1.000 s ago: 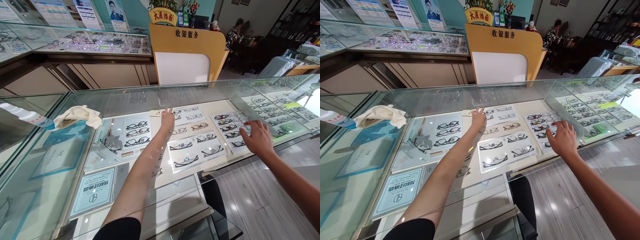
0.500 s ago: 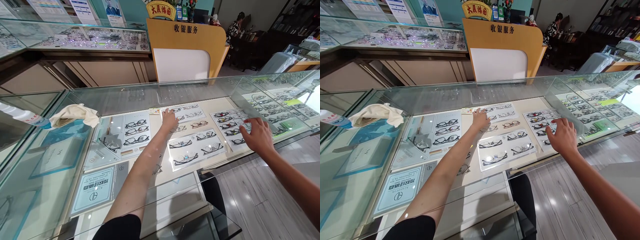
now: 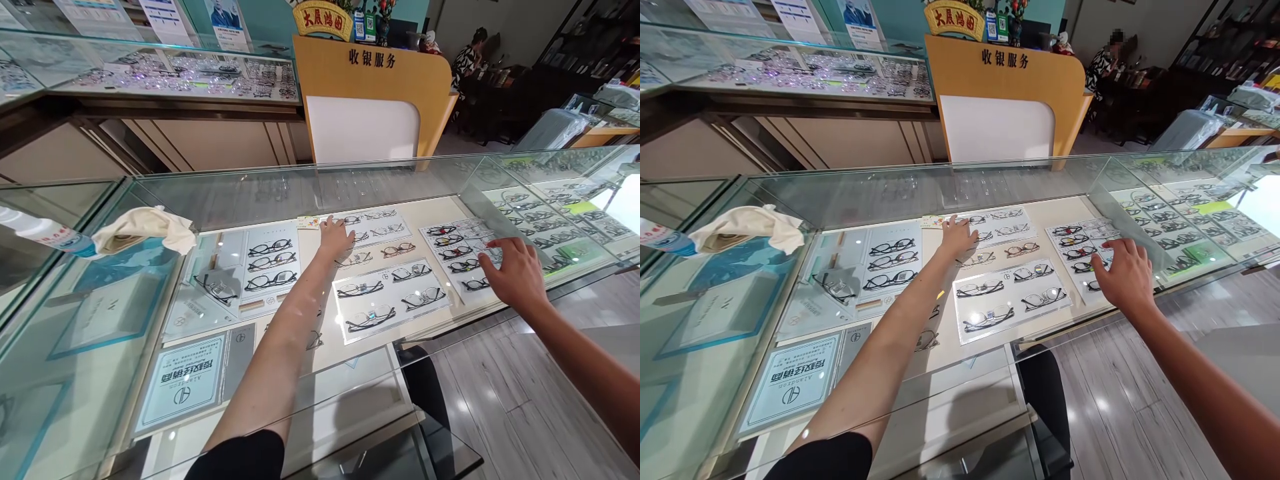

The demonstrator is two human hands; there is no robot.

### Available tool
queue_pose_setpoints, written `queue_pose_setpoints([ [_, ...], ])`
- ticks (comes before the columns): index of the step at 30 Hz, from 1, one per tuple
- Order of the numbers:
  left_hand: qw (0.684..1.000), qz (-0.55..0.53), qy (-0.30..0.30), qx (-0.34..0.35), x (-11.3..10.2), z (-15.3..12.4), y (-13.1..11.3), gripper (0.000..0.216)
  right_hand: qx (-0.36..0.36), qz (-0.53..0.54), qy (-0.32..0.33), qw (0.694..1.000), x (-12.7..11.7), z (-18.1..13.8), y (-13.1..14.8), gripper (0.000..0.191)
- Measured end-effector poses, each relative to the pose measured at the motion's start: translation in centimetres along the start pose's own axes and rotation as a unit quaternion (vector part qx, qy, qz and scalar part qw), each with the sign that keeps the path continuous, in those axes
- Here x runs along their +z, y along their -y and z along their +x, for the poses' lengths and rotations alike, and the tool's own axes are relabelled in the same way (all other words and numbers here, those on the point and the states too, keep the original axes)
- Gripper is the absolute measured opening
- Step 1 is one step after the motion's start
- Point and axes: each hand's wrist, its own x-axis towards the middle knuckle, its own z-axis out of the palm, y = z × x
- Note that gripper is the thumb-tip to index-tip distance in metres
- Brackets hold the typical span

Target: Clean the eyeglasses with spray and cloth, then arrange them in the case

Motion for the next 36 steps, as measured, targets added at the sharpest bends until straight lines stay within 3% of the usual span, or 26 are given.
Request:
queue_pose_setpoints([
  [10,1.0,-0.015,0.002,0.013,-0.3,-0.5,-0.1,0.059,-0.005,0.009,-0.019,1.0,0.4,0.2,-0.1,0.051],
  [13,0.999,-0.02,-0.039,0.019,-1.2,-1.7,-1.5,0.06,-0.005,0.009,-0.02,1.0,0.6,0.2,-0.2,0.053],
  [17,0.99,-0.049,-0.121,0.046,-2.3,-5.9,-5.2,0.055,-0.013,0.013,-0.014,1.0,0.8,0.4,-0.1,0.057],
  [21,0.98,-0.101,-0.15,0.084,-2.1,-13.2,-9.2,0.046,-0.011,0.017,-0.006,1.0,1.1,0.7,0.1,0.058],
  [26,0.977,-0.152,-0.059,0.134,-1.7,-23.3,-12.1,0.041,-0.006,0.035,0.006,0.999,1.0,0.8,0.5,0.056],
  [29,0.976,-0.167,0.024,0.136,-3.2,-27.6,-12.5,0.04,-0.01,0.047,0.013,0.999,0.8,0.9,0.5,0.055],
  [32,0.96,-0.189,0.163,0.123,-6.6,-30.7,-11.8,0.048,-0.015,0.056,0.009,0.998,1.0,0.9,0.3,0.055],
  [36,0.932,-0.173,0.3,0.104,-14.7,-35.6,-11.1,0.047,-0.021,0.066,0.002,0.998,1.3,1.1,0.0,0.058],
])
